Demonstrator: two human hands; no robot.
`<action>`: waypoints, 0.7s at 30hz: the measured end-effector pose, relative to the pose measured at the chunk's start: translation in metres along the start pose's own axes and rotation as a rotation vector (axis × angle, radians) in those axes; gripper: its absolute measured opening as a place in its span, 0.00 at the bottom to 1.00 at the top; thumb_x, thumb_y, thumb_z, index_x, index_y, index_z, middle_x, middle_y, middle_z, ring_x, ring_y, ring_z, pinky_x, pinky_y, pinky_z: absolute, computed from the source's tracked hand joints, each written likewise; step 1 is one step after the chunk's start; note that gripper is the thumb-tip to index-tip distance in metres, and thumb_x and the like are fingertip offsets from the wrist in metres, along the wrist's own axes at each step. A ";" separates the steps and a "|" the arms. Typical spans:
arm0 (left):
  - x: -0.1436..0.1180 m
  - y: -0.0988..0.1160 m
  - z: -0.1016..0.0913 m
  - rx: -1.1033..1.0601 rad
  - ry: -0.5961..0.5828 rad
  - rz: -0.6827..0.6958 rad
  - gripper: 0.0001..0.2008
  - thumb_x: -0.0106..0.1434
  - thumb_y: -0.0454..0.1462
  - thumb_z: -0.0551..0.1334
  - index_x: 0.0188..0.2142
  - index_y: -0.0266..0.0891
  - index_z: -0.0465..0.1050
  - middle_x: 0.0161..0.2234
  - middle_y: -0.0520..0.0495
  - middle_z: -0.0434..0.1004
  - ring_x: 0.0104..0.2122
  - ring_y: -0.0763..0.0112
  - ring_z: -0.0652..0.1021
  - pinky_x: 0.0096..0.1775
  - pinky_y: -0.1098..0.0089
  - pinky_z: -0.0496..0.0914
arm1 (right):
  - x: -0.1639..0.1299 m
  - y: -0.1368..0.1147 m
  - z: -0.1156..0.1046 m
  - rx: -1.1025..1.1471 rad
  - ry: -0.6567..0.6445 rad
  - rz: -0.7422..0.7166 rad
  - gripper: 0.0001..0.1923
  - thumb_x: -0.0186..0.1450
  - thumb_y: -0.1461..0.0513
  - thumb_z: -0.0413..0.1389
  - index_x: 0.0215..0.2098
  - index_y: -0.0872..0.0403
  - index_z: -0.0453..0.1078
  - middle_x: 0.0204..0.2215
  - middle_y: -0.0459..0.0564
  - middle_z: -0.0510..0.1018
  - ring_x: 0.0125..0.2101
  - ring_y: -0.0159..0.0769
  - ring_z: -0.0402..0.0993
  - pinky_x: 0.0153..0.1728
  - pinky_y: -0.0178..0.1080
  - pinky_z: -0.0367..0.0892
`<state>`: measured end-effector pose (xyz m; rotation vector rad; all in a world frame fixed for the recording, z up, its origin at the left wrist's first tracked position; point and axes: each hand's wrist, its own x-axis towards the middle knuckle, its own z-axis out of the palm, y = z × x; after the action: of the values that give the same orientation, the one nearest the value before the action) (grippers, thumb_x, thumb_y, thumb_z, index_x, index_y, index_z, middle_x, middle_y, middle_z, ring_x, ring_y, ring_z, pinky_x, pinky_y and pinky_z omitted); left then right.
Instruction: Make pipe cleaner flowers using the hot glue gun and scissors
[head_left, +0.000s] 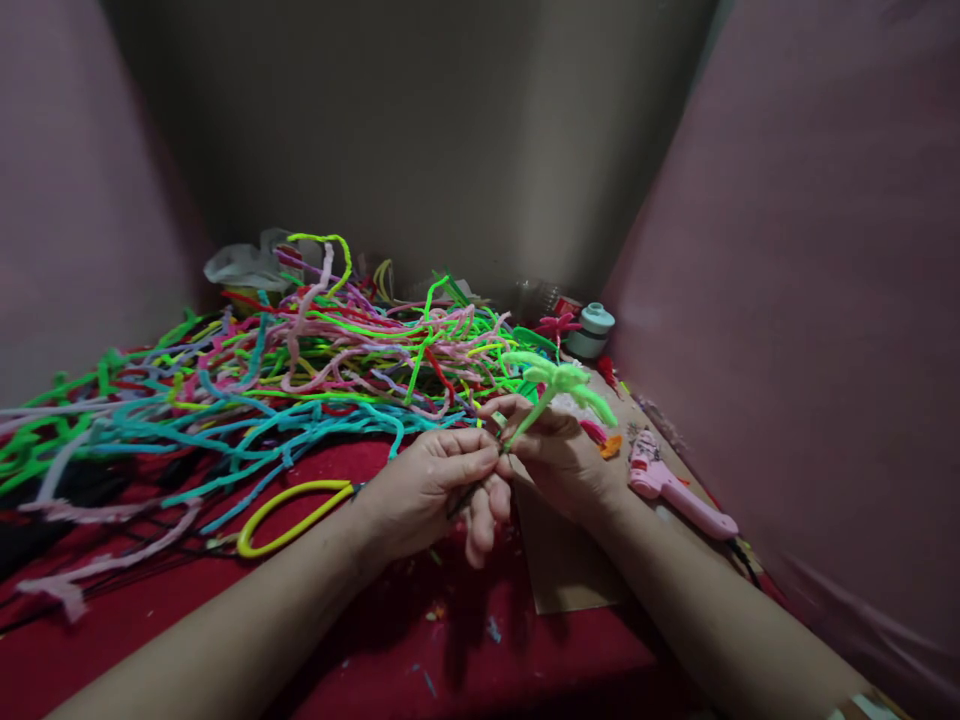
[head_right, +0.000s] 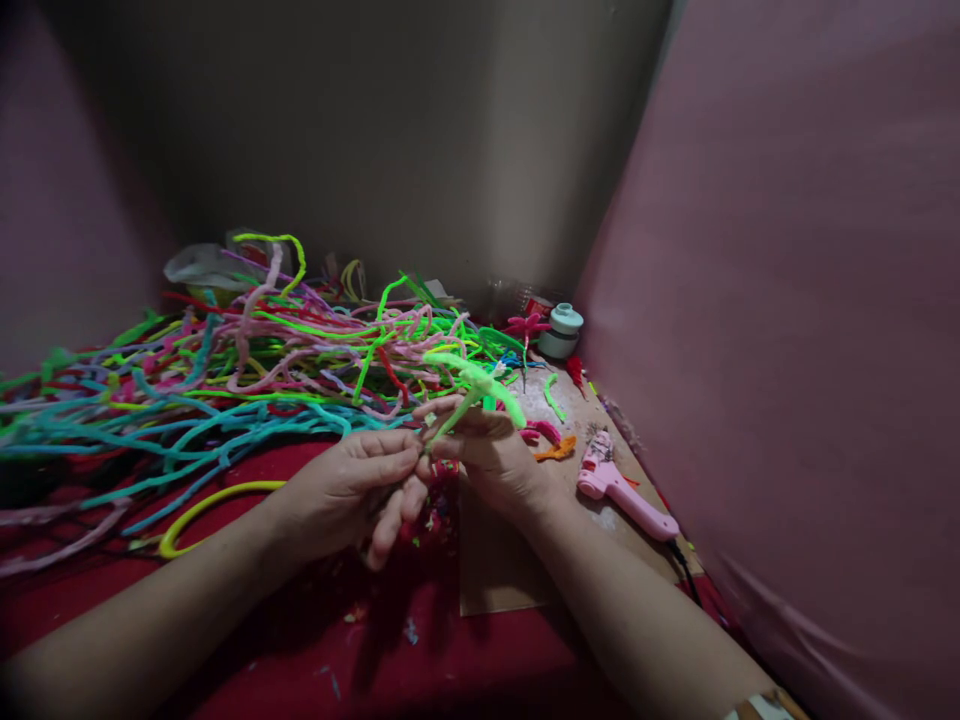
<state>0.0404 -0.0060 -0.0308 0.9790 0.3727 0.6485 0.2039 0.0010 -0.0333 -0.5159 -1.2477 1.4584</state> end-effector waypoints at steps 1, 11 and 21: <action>0.000 0.003 0.000 0.061 0.046 0.029 0.10 0.64 0.38 0.55 0.31 0.33 0.70 0.23 0.47 0.77 0.16 0.73 0.76 0.19 0.75 0.70 | 0.001 -0.002 -0.001 0.027 0.030 -0.007 0.04 0.52 0.64 0.64 0.27 0.51 0.77 0.33 0.46 0.75 0.27 0.30 0.68 0.33 0.39 0.67; 0.012 0.016 -0.012 0.744 0.560 0.133 0.05 0.55 0.36 0.61 0.29 0.36 0.69 0.19 0.56 0.68 0.17 0.79 0.67 0.21 0.76 0.61 | 0.009 -0.029 -0.024 0.266 0.167 -0.097 0.06 0.51 0.59 0.64 0.26 0.51 0.72 0.33 0.44 0.76 0.31 0.33 0.71 0.31 0.37 0.66; 0.080 0.018 0.002 1.738 0.580 -0.001 0.11 0.58 0.34 0.54 0.31 0.37 0.76 0.33 0.37 0.78 0.37 0.59 0.77 0.38 0.66 0.66 | 0.010 -0.040 -0.040 0.238 0.235 -0.147 0.04 0.54 0.57 0.62 0.27 0.46 0.73 0.33 0.41 0.76 0.32 0.33 0.71 0.37 0.42 0.66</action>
<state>0.0957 0.0518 -0.0149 2.4051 1.5904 0.4961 0.2520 0.0200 -0.0085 -0.4124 -0.8943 1.3568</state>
